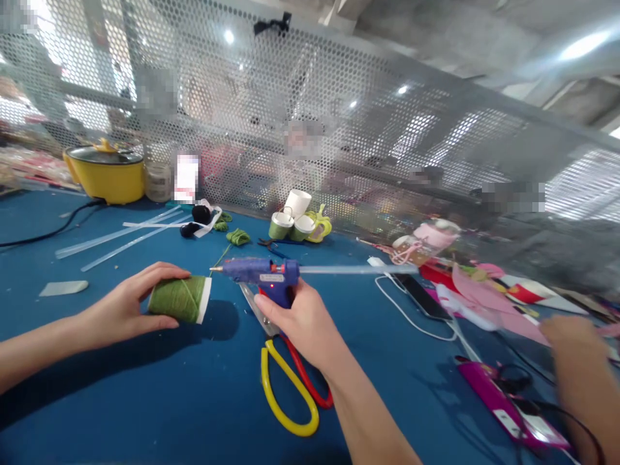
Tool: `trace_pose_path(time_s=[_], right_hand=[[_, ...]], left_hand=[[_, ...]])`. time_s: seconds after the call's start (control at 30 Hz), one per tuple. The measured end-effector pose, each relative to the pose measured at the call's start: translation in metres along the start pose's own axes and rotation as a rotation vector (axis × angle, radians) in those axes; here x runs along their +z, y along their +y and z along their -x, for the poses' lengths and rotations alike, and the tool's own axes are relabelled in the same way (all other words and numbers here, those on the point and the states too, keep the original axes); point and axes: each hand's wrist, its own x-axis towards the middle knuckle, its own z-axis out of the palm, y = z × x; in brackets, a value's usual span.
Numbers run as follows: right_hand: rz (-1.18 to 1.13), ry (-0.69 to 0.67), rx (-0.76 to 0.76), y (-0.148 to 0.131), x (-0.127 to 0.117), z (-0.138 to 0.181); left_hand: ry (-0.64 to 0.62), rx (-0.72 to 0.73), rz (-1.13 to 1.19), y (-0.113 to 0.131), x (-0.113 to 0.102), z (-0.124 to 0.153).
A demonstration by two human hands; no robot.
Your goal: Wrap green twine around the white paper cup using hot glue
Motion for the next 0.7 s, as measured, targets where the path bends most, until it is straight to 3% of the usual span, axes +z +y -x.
trace_pose_path(time_s=[0.1, 0.23, 0.43, 0.7], right_hand=[[-0.019, -0.074, -0.026, -0.004, 0.005, 0.008], [0.121, -0.047, -0.032, -0.003, 0.010, 0.015], [0.351, -0.002, -0.207, 0.005, 0.015, 0.019], [0.425, -0.006, -0.365, 0.005, 0.017, 0.019]], left_hand=[[-0.020, -0.015, -0.004, -0.002, -0.003, -0.001], [-0.011, -0.054, -0.018, -0.004, -0.003, -0.003], [-0.019, -0.107, -0.026, -0.004, -0.003, -0.003], [-0.026, -0.115, -0.029, -0.002, -0.005, -0.003]])
